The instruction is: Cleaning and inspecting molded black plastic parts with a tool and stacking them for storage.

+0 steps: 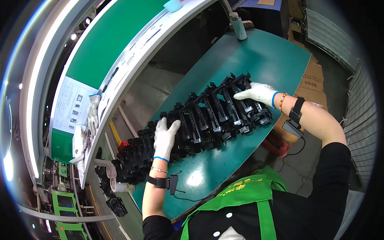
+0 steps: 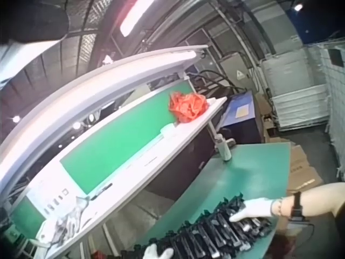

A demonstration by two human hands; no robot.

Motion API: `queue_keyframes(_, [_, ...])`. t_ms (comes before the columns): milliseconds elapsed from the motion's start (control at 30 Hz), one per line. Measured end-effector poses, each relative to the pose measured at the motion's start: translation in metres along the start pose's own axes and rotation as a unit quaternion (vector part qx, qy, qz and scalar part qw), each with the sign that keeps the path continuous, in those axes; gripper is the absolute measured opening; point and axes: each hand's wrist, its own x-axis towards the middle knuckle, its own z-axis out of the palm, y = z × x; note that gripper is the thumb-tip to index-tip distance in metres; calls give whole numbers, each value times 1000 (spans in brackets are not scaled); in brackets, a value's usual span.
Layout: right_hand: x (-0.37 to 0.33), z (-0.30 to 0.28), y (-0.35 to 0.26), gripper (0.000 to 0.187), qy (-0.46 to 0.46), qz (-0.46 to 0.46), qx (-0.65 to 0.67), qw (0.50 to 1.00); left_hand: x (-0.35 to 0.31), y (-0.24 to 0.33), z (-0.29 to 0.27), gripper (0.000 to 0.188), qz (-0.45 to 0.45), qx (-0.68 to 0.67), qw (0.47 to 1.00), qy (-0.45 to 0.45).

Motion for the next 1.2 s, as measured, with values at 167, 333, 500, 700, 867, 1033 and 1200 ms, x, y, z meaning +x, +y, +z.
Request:
queue_keyframes(167, [5, -5, 5, 88, 10, 37, 43, 998, 15, -31, 22, 67, -200, -340, 917, -48])
queue_keyframes(333, [7, -17, 29, 85, -5, -2, 161, 987, 25, -19, 32, 64, -101, -439, 874, -183])
queue_keyframes(500, [-8, -26, 28, 77, -11, -8, 243, 970, 28, 7, 45, 40, -207, -493, 819, -209])
queue_keyframes(700, [-14, -19, 27, 71, 3, 6, 286, 958, 49, -5, 63, 11, -241, -495, 799, -240])
queue_keyframes(867, [-19, -21, 28, 66, -11, 77, 346, 935, 50, 1, 65, 11, -234, -487, 810, -227])
queue_keyframes(1033, [-22, -22, 12, 42, 56, 128, 298, 944, 52, 1, 61, 15, -252, -462, 825, -206])
queue_keyframes(1200, [-17, -23, 20, 48, 20, 87, 279, 956, 60, -5, 59, 15, -248, -450, 828, -224])
